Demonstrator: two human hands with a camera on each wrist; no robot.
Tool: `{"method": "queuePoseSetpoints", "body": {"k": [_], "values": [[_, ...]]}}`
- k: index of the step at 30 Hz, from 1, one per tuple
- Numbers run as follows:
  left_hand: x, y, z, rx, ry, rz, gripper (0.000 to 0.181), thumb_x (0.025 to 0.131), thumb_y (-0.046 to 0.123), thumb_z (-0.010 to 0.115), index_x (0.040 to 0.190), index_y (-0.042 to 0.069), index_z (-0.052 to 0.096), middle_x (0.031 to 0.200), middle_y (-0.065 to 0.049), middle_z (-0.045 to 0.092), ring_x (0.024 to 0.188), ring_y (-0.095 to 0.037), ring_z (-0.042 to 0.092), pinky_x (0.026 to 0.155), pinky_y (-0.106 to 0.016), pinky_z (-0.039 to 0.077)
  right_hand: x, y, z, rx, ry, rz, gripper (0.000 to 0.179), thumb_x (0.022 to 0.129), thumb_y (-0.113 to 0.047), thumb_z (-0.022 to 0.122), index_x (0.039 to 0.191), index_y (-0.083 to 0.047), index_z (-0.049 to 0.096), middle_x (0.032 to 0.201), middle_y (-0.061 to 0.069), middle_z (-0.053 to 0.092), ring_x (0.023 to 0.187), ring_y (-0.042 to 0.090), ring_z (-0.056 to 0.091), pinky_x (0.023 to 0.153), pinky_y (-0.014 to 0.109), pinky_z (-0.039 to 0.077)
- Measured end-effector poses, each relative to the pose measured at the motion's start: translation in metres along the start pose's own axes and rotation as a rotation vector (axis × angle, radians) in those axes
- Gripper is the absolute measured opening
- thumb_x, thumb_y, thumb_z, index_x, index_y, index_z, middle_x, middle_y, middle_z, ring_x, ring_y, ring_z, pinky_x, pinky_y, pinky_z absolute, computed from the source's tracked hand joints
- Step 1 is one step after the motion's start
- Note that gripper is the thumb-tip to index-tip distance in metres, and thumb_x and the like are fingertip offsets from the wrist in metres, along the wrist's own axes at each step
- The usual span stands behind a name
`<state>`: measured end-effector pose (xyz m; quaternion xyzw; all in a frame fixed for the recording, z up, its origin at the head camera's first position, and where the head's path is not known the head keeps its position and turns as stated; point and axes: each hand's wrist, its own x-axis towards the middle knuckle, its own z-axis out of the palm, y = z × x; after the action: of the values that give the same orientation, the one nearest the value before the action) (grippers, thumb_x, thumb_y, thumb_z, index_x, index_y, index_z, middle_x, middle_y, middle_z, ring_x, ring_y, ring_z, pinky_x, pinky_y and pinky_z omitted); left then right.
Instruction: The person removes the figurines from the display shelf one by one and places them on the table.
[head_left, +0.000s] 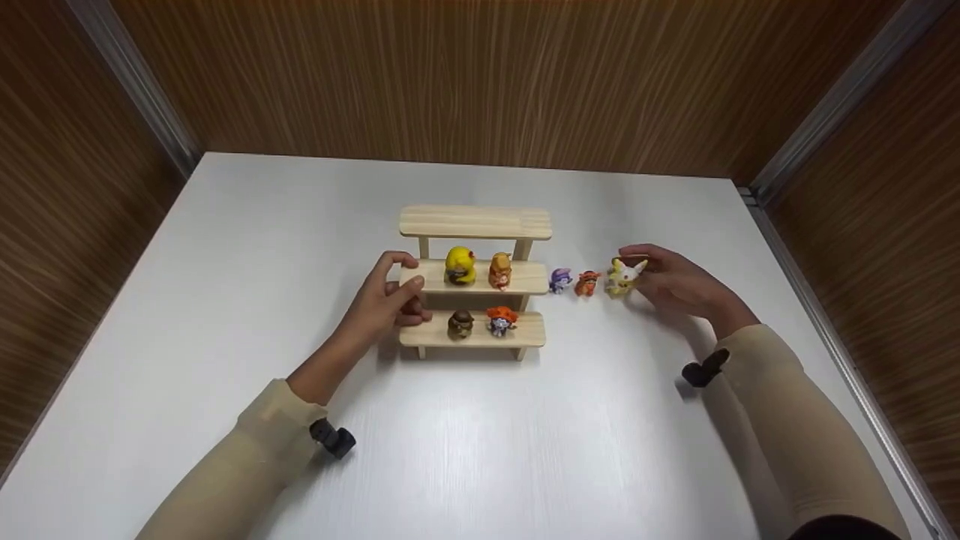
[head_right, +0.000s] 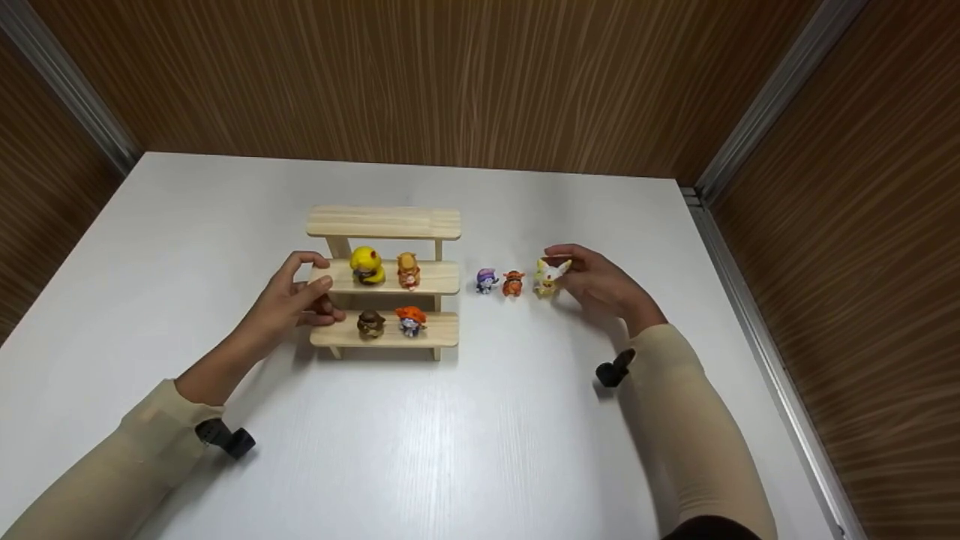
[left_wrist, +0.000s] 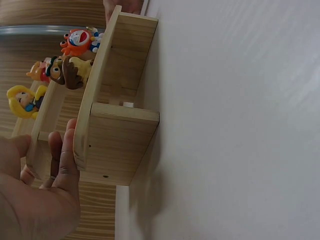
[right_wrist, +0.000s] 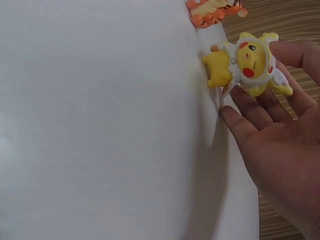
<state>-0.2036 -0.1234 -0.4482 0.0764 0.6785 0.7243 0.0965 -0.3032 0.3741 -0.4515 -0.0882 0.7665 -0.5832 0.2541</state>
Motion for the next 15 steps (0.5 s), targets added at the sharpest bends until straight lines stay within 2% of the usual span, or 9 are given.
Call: {"method": "queuePoseSetpoints", "body": {"k": [5, 8, 11, 15], "values": [[0.000, -0.001, 0.000, -0.008, -0.005, 0.006, 0.031, 0.108, 0.020, 0.057, 0.132, 0.012, 0.039, 0.074, -0.012, 0.061, 0.077, -0.027, 0.075, 0.072, -0.032, 0.063, -0.004, -0.007, -0.003, 0.020, 0.000, -0.002, 0.058, 0.104, -0.010, 0.062, 0.157, -0.015, 0.039, 0.156, 0.011, 0.043, 0.127, 0.017, 0.048, 0.100, 0.022, 0.046], [0.000, -0.001, 0.000, -0.014, -0.007, 0.006, 0.031, 0.108, 0.020, 0.058, 0.132, 0.012, 0.039, 0.074, -0.012, 0.061, 0.077, -0.027, 0.075, 0.072, -0.032, 0.063, -0.006, -0.013, -0.004, 0.001, -0.007, -0.035, 0.057, 0.105, -0.014, 0.062, 0.157, -0.015, 0.038, 0.162, 0.019, 0.035, 0.144, 0.023, 0.042, 0.108, 0.021, 0.044], [0.000, -0.001, -0.001, 0.006, -0.012, 0.006, 0.032, 0.108, 0.021, 0.058, 0.133, 0.011, 0.039, 0.076, -0.012, 0.062, 0.078, -0.028, 0.075, 0.073, -0.032, 0.063, -0.008, -0.021, -0.003, -0.036, -0.004, -0.079, 0.057, 0.105, -0.016, 0.063, 0.156, -0.013, 0.039, 0.164, 0.021, 0.030, 0.152, 0.030, 0.032, 0.110, 0.021, 0.042], [0.000, 0.000, -0.001, 0.031, -0.010, -0.002, 0.032, 0.108, 0.022, 0.058, 0.133, 0.012, 0.039, 0.079, -0.012, 0.063, 0.080, -0.028, 0.076, 0.073, -0.032, 0.063, -0.011, -0.032, -0.001, -0.093, 0.014, -0.124, 0.057, 0.105, -0.016, 0.063, 0.156, -0.009, 0.040, 0.164, 0.021, 0.033, 0.153, 0.031, 0.030, 0.108, 0.016, 0.042]]}}
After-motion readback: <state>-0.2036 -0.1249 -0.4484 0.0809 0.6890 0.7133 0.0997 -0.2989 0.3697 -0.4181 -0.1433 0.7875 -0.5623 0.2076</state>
